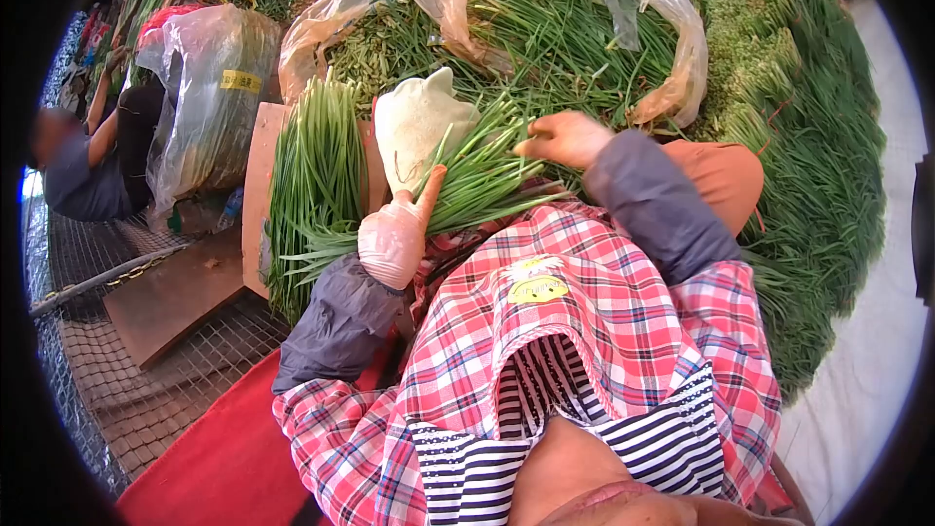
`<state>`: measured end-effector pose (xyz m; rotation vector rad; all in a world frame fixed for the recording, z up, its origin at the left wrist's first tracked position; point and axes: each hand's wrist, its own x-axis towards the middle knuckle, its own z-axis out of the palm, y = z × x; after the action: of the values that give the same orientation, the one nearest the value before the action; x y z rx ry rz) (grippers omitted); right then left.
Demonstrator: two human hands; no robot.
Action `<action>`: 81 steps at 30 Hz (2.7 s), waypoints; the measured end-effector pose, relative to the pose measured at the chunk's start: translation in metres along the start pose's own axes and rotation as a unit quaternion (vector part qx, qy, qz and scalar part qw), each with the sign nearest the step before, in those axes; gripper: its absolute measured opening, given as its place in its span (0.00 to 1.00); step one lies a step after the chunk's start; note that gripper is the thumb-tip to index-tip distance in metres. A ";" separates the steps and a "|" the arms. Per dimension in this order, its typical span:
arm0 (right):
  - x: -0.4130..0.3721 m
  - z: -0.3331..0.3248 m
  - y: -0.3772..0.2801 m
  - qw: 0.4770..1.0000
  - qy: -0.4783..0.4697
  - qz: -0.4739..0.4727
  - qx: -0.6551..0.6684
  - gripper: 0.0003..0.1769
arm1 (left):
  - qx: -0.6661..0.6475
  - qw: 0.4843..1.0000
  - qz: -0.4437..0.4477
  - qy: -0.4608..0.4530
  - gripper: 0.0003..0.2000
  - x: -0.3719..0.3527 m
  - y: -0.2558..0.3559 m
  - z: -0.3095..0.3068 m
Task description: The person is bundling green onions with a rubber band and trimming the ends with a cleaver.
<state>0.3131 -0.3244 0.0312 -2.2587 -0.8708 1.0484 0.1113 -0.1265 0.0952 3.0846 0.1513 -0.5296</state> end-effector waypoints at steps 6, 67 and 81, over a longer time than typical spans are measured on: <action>0.024 0.033 0.013 0.987 0.092 0.054 -0.122 0.19 | 0.014 1.000 -0.004 -0.004 0.45 -0.005 0.000 0.001; -0.001 -0.001 0.046 0.882 -0.233 -0.034 0.408 0.25 | -0.833 0.532 -0.078 -0.133 0.18 0.004 -0.020 0.004; 0.000 -0.099 -0.069 0.945 0.061 -0.030 0.319 0.18 | -0.821 0.545 -0.047 -0.165 0.16 0.024 0.011 0.003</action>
<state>0.3681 -0.2948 0.1340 -1.7138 -0.4500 0.9725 0.1339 -0.1357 0.0846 1.0746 0.4503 -0.4603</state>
